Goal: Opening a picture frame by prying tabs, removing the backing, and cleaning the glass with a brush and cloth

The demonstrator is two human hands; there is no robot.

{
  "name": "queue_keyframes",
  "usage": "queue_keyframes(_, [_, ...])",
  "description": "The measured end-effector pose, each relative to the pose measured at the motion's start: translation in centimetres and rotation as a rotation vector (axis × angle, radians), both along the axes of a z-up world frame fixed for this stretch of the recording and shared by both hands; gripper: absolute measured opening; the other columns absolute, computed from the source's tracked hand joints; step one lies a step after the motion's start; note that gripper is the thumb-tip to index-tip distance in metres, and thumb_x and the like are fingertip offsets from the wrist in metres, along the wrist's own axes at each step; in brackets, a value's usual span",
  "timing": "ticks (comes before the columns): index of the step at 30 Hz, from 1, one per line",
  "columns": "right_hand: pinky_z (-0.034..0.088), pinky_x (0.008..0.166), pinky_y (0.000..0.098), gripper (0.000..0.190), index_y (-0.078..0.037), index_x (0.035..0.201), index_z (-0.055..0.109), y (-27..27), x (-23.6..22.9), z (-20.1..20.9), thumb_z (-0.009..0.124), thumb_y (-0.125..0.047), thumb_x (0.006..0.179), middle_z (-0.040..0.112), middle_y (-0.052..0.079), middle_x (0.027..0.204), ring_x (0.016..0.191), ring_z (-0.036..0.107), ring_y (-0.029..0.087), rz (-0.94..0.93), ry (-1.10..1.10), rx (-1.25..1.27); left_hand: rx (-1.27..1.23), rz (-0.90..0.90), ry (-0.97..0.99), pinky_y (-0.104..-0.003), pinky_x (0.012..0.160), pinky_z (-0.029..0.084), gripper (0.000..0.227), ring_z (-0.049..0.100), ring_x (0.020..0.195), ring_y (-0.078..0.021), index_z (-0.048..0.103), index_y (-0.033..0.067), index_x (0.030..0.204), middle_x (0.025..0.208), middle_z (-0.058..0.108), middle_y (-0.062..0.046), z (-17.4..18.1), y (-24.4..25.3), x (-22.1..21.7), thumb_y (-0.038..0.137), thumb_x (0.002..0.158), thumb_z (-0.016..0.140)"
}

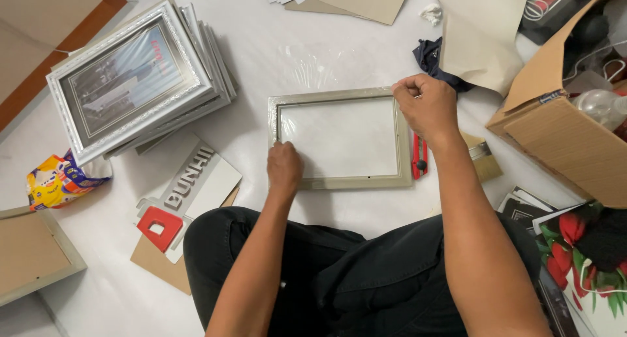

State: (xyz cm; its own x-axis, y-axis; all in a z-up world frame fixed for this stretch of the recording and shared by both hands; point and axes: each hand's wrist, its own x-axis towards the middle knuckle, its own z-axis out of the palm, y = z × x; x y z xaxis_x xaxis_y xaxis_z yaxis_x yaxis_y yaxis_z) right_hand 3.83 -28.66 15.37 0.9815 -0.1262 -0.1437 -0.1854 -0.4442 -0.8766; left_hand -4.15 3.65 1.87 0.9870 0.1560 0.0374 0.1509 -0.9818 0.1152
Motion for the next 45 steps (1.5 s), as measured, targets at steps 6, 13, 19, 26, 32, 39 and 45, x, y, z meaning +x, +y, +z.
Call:
queue_keyframes(6, [0.05,0.059,0.0259,0.02,-0.02,0.098,0.078,-0.1,0.2,0.1,0.067,-0.03,0.086,0.069,-0.006,0.074,0.064,0.066,0.008,0.017,0.028,0.003,-0.159,-0.224,0.002,-0.042,0.068,0.059,0.004,0.069,0.078,-0.0346,0.067,0.0021,0.081,0.083,0.064,-0.017,-4.9,-11.4,-0.8,0.0,0.078,0.067])
queue_keyframes(13, [0.051,0.059,0.0268,0.021,-0.016,0.098,0.078,0.1,0.4,0.5,0.066,-0.029,0.086,0.072,-0.003,0.077,0.066,0.068,0.011,0.039,0.023,-0.013,-0.187,-0.438,0.086,-0.032,0.068,0.058,0.004,0.071,0.077,-0.0254,0.071,0.0052,0.087,0.085,0.067,-0.012,0.1,-21.0,-0.8,0.005,0.084,0.068])
queue_keyframes(19, [0.051,0.058,0.0264,0.022,-0.017,0.099,0.078,-0.1,0.4,0.1,0.067,-0.03,0.086,0.071,-0.004,0.078,0.066,0.069,0.01,0.042,0.035,-0.024,-0.167,-0.344,0.174,-0.038,0.064,0.061,0.006,0.073,0.074,-0.03,0.074,0.0029,0.083,0.078,0.068,-0.014,1.7,-16.7,-0.4,0.002,0.08,0.068])
queue_keyframes(26, [0.05,0.059,0.0274,0.022,-0.017,0.099,0.078,-0.1,0.1,-0.5,0.069,-0.032,0.086,0.07,-0.003,0.077,0.066,0.066,0.009,0.052,0.009,-0.025,-0.174,-0.066,0.317,-0.05,0.068,0.063,0.01,0.075,0.079,-0.0424,0.075,-0.0061,0.088,0.077,0.069,-0.024,6.0,-5.6,-0.4,-0.003,0.082,0.068])
queue_keyframes(32, [0.049,0.059,0.0275,0.019,-0.018,0.097,0.078,0.1,-0.1,-0.3,0.069,-0.029,0.085,0.07,-0.004,0.075,0.064,0.065,0.01,0.027,-0.018,-0.017,-0.035,0.127,0.352,-0.051,0.066,0.063,0.013,0.076,0.078,-0.0445,0.077,-0.0061,0.086,0.076,0.072,-0.026,8.3,-0.6,-0.3,-0.006,0.082,0.065])
queue_keyframes(39, [0.05,0.06,0.026,0.02,-0.021,0.097,0.078,0.0,0.5,-0.2,0.068,-0.034,0.085,0.07,-0.008,0.076,0.067,0.066,0.008,0.024,0.03,-0.031,-0.131,-0.074,0.332,-0.052,0.069,0.063,0.013,0.075,0.083,-0.0466,0.075,-0.0098,0.085,0.079,0.072,-0.028,4.5,-8.0,-0.3,-0.01,0.08,0.063])
queue_keyframes(45, [0.052,0.061,0.0276,0.021,-0.019,0.098,0.078,0.1,0.5,0.1,0.069,-0.032,0.085,0.072,-0.005,0.078,0.069,0.069,0.01,0.018,0.03,-0.022,-0.187,-0.265,0.303,-0.048,0.067,0.064,0.01,0.076,0.08,-0.0416,0.075,-0.0048,0.084,0.078,0.071,-0.023,2.3,-18.6,0.6,-0.006,0.077,0.069])
